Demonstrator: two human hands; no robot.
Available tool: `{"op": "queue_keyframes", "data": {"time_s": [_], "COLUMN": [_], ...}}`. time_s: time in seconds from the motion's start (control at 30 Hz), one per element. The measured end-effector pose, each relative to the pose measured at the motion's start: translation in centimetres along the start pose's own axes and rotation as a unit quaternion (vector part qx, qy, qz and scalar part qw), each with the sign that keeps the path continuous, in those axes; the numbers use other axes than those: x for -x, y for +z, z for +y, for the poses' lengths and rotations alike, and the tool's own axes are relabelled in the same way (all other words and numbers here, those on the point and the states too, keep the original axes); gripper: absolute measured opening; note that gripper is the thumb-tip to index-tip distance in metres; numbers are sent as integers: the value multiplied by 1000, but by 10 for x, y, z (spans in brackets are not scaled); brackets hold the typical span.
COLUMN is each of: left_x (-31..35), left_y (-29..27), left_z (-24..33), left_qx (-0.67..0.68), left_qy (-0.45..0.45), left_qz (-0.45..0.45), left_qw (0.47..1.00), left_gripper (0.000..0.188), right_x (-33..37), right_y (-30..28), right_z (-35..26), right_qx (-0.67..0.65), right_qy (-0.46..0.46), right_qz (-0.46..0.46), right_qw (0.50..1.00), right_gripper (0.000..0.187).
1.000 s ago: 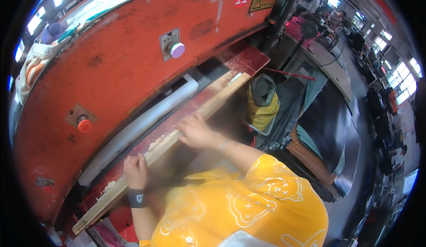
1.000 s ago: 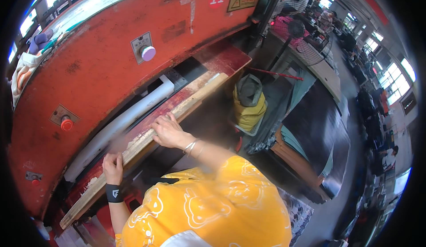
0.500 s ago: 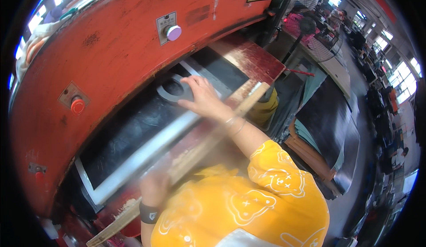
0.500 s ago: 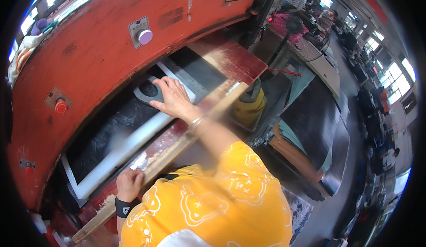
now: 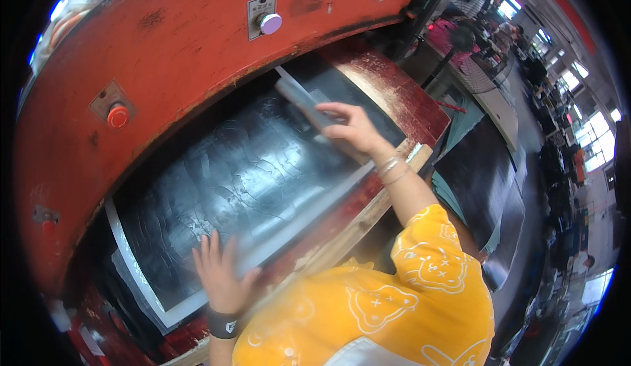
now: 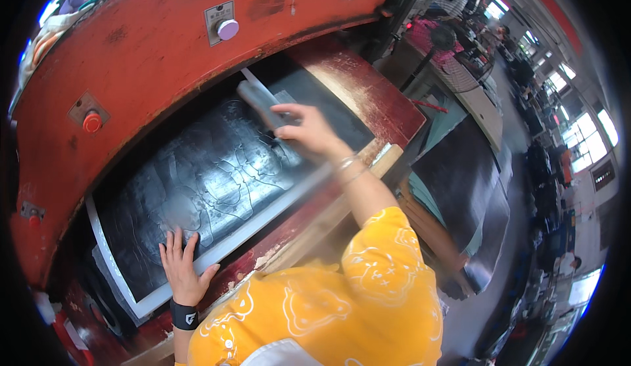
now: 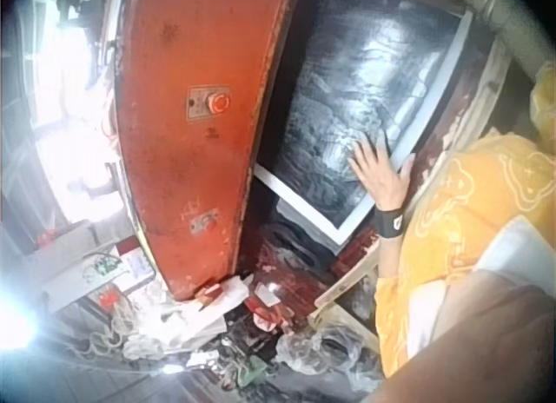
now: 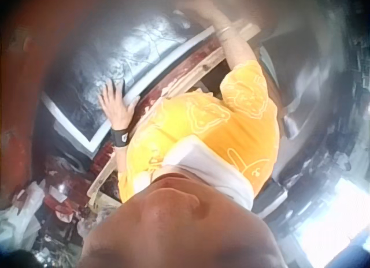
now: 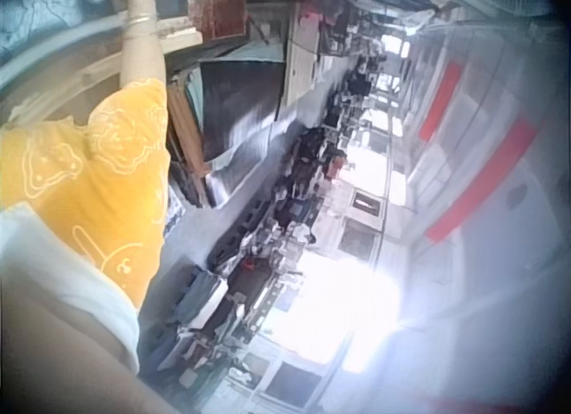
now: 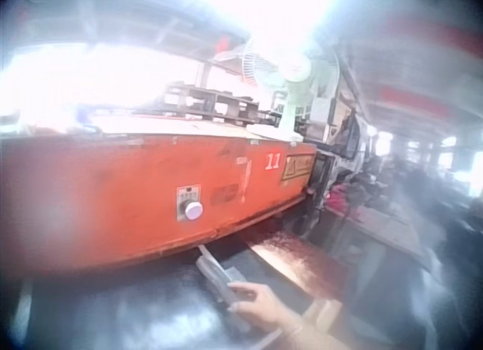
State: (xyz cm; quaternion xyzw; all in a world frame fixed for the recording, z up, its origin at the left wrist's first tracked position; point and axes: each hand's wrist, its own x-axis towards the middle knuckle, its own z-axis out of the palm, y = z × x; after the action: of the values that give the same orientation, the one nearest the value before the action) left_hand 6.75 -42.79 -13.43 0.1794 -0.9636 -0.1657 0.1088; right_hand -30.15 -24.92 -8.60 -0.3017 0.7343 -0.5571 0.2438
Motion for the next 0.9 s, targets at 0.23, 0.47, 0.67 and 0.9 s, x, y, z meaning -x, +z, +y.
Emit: {"op": "queue_keyframes", "data": {"time_s": [0.23, 0.47, 0.67, 0.9], "left_x": [14, 24, 5, -132], "left_y": [-2, -7, -52, 35], "left_z": [14, 36, 86, 131], "left_qx": [-15, -2, 18, 139], "left_qy": [-48, -43, 18, 294], "left_qz": [-9, 7, -132, -85], "left_qw": [999, 999, 991, 942], "left_gripper": [67, 46, 45, 70], "right_x": [-4, 101, 161, 155], "right_y": [-73, -81, 3, 24], "right_z": [64, 48, 84, 74], "right_qx": [402, 144, -459, -595], "right_qy": [-79, 274, 232, 172], "right_qz": [169, -134, -82, 41], "right_qw": [897, 942, 854, 784], "right_gripper": [55, 37, 36, 28]}}
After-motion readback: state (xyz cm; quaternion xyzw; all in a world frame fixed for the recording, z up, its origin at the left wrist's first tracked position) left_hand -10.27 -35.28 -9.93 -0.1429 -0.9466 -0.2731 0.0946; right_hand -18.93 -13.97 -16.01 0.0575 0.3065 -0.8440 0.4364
